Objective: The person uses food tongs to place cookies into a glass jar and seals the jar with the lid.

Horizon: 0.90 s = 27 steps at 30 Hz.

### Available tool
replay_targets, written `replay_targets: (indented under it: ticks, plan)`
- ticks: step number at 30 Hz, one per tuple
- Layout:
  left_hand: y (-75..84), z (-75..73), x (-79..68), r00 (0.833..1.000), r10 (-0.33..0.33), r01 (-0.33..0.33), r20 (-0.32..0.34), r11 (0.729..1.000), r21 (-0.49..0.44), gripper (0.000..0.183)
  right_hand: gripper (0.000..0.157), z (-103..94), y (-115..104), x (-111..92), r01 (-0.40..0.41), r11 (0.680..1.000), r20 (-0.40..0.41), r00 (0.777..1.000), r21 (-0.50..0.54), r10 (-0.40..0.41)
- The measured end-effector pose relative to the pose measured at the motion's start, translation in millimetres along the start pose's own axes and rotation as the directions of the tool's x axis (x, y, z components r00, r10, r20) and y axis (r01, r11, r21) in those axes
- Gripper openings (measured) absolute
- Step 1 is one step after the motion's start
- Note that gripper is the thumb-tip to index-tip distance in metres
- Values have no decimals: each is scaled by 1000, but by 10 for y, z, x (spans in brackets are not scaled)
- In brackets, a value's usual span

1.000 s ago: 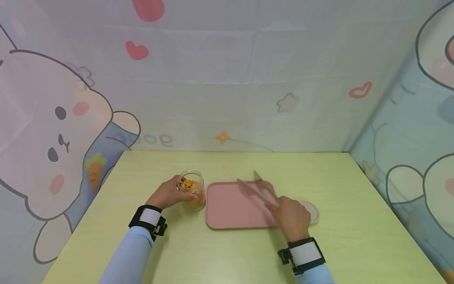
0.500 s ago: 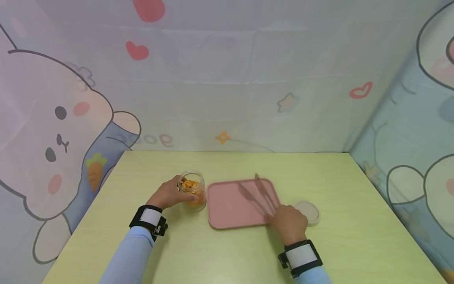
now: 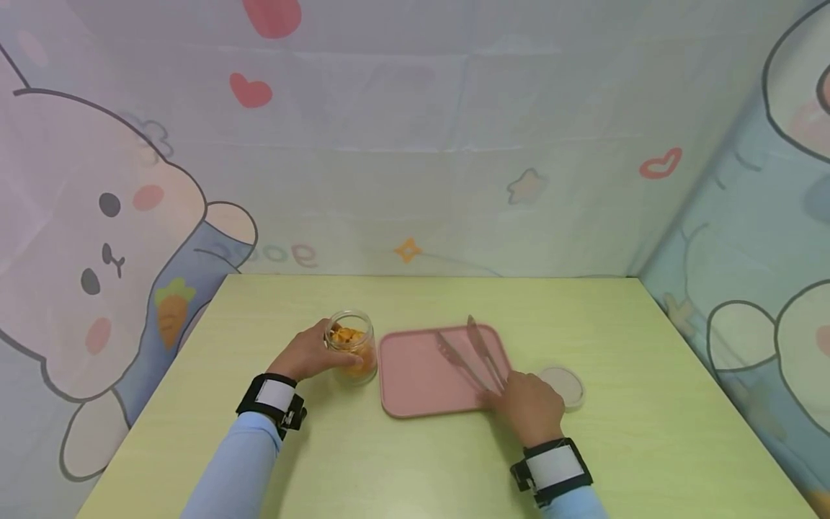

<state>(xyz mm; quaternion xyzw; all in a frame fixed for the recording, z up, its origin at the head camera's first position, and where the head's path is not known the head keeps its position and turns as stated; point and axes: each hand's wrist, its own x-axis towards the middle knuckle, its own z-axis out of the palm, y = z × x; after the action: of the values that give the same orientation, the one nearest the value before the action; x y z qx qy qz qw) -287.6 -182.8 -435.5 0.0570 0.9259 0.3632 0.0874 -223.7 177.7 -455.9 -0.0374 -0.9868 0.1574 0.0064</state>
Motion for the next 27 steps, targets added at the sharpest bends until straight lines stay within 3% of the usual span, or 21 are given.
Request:
replay_targets:
  ticks: [7, 14, 23, 27]
  plan:
    - [-1, 1, 5, 1000, -2, 2, 2, 1000, 4, 101, 64, -218, 106, 78, -26, 1000, 5, 1000, 9, 26]
    - [-9, 3, 12, 1000, 2, -2, 4, 1000, 8, 103, 66, -437, 366, 181, -31, 999, 8, 999, -13, 31]
    - [-1, -3, 2, 1000, 14, -14, 2, 1000, 6, 100, 72, -403, 656, 322, -63, 997, 57, 996, -43, 66]
    - [5, -3, 1, 1000, 22, -22, 1, 1000, 5, 99, 80, -361, 704, 333, -87, 994, 116, 989, -63, 94]
